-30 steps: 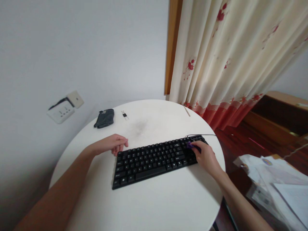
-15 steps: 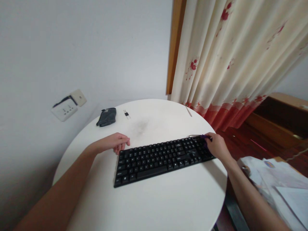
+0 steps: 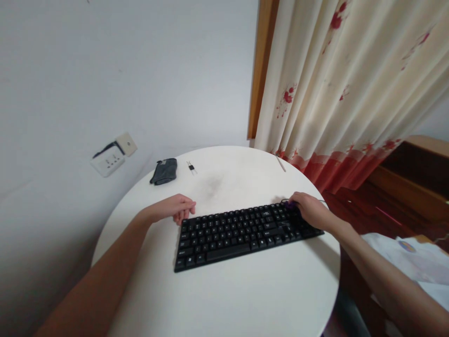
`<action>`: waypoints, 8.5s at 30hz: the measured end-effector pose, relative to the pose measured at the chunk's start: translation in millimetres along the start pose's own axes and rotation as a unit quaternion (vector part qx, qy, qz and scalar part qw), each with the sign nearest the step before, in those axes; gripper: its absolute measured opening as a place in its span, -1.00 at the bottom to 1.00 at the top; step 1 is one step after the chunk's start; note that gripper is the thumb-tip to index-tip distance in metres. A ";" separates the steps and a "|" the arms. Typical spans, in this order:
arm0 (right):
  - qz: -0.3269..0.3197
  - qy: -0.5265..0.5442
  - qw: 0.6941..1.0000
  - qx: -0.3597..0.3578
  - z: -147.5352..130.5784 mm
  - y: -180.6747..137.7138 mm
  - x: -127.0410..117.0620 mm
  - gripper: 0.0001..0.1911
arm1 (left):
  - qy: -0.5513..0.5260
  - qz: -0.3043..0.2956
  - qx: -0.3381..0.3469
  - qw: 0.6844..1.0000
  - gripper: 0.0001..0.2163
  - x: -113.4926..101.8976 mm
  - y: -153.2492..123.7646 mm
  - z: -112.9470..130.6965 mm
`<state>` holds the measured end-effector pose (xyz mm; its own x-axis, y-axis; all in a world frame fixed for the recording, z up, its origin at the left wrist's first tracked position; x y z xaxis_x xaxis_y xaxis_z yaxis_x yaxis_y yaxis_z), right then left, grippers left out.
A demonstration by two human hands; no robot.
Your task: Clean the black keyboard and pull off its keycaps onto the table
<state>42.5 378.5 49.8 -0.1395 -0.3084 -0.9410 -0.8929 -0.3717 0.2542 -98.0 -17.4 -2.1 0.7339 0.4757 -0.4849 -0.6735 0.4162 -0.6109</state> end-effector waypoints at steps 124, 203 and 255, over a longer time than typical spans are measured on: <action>-0.089 0.190 0.972 -0.101 -70.6 -22.4 7.0 -0.63 | 0.001 0.006 0.000 1.000 -0.55 2.1 2.3 0.3; -0.077 0.141 0.969 -0.190 -272.4 42.7 91.4 -0.63 | -0.021 -0.004 0.040 0.999 -0.53 7.5 2.3 2.4; 0.025 0.212 0.965 -0.152 -238.3 97.1 61.5 -0.72 | -0.014 -0.014 0.044 0.999 -0.54 9.7 3.5 4.2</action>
<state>49.2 114.8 69.8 0.0664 -0.6394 -0.7660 -0.7136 -0.5671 0.4114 -93.6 -8.1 -6.3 0.7508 0.4837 -0.4497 -0.6585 0.4950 -0.5669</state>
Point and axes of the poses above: each hand's wrist, its own y-axis towards the middle knuckle, its own x-axis out of the palm, z = x × y, the point moved 8 cm from there along y, towards the middle knuckle, and after that the axes turned 15 degrees about -x, right-handed, at the moved point
